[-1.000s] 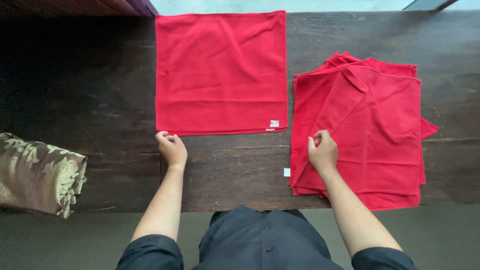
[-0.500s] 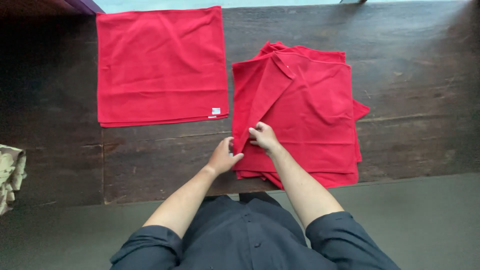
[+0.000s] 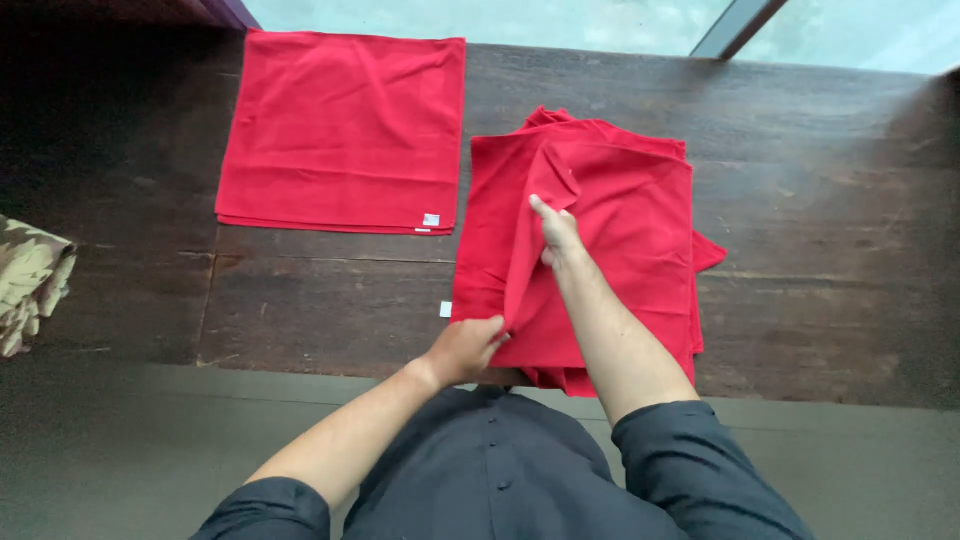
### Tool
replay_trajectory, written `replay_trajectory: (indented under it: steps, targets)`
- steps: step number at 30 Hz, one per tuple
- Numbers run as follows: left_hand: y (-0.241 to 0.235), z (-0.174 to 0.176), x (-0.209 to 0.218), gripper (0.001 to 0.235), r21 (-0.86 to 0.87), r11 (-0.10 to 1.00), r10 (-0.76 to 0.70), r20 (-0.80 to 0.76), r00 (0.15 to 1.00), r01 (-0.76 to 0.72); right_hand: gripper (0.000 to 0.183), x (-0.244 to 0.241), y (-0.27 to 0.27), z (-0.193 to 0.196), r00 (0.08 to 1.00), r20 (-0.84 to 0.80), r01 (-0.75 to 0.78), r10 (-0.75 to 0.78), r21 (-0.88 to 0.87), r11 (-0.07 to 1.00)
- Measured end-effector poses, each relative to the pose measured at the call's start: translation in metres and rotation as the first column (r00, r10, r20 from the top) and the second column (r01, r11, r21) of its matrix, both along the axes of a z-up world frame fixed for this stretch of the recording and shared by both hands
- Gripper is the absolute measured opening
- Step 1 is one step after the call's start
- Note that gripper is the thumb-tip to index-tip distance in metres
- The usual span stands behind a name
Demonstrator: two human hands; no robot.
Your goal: The person folds a stack of red cloths on a wooden table. They pick up each cloth, unfold it, and fold it into a smaller square, placing it on top of the previous ones to form a neat pile.
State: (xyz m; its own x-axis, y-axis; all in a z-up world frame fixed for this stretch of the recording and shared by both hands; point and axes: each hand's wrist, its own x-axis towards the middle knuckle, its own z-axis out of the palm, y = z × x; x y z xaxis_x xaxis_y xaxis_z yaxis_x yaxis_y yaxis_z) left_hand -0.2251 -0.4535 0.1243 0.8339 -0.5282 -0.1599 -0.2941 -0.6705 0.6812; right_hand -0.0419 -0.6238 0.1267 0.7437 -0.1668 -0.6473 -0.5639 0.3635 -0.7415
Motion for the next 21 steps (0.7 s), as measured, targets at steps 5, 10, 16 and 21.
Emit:
replay_trajectory:
  steps: [5, 10, 16, 21]
  targets:
    - [0.010, 0.017, -0.042, 0.010, 0.049, 0.999, -0.012, 0.116, 0.993, 0.006, 0.097, 0.040, -0.052, -0.044, 0.984, 0.054, 0.176, -0.170, -0.152, 0.973]
    - [0.078, 0.053, -0.009, 0.021, -0.001, 0.964, 0.260, 0.213, 0.942, -0.266, 0.028, 0.098, -0.140, -0.066, 0.950, 0.241, 0.223, -0.199, -0.077, 0.972]
    - [0.161, 0.134, 0.055, 0.033, -0.333, 0.826, 0.564, 0.489, 0.666, -0.455, 0.016, 0.066, -0.137, 0.086, 0.761, 0.646, -0.034, 0.065, -0.061, 0.998]
    - [0.201, 0.221, 0.065, 0.032, -0.532, 0.731, 0.682, 0.584, 0.440, -0.428, 0.011, -0.001, -0.105, 0.199, 0.682, 0.723, -0.049, 0.106, -0.100, 0.994]
